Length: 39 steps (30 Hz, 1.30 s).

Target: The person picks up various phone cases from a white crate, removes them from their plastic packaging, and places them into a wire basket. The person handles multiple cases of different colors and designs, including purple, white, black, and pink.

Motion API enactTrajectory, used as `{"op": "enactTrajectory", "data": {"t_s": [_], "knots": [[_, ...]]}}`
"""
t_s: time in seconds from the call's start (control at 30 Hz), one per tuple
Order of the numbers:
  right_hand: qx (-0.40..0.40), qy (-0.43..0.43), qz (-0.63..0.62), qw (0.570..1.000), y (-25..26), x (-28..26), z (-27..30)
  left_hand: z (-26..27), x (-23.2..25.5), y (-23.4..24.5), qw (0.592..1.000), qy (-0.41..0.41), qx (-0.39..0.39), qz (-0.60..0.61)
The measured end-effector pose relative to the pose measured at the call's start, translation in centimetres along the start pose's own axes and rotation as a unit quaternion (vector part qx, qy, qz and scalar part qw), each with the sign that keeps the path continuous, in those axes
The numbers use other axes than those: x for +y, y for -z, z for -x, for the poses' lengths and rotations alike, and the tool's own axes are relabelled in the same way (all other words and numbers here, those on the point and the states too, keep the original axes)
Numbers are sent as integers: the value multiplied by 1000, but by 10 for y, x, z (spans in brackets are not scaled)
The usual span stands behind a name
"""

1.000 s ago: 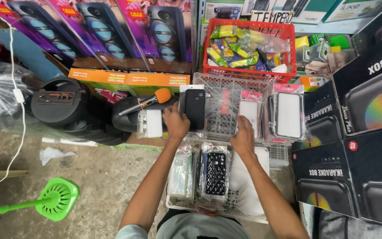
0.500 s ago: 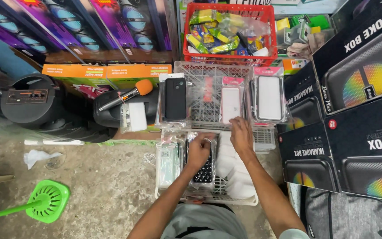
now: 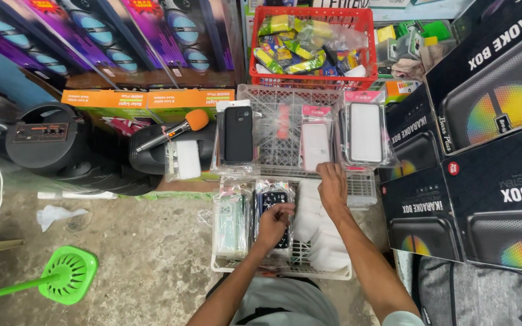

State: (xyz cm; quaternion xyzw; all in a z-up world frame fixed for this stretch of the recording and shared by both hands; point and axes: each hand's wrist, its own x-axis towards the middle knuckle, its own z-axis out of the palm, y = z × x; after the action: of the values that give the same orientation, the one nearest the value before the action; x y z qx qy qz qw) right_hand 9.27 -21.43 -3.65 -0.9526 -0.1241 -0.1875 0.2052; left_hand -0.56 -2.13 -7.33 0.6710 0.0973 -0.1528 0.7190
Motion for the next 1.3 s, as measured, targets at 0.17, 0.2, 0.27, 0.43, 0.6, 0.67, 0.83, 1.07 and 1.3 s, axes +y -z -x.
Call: {"op": "enactTrajectory", "data": {"t_s": [0.17,0.2,0.27,0.43,0.6,0.67,0.83,1.07,1.3], "knots": [[18,-22,-40,999,27,-24,21,-25,-1,-6,988,72,-44,126],[32,-23,-58,998,32,-30,27,-33,-4,-7,979,103,-45,168],[29,-24,-77,996,42,-45,42,-35,17,-13,967,122,-56,217],[56,-24,-119,991,45,-75,82,-35,46,-21,910,182,-76,365],[17,-63,-169,983,42,-85,91,-40,10,-14,938,78,-82,327],[34,-72,-201,976,44,-81,83,-30,28,-9,944,76,-48,317],[50,-122,-189,973,26,-46,33,-19,13,10,959,97,29,265],[-50,-42,-2,998,-31,12,-1,-1,23,20,947,115,44,297],[11,-2,-52,999,-9,3,14,1,65,12,940,170,54,290]]}}
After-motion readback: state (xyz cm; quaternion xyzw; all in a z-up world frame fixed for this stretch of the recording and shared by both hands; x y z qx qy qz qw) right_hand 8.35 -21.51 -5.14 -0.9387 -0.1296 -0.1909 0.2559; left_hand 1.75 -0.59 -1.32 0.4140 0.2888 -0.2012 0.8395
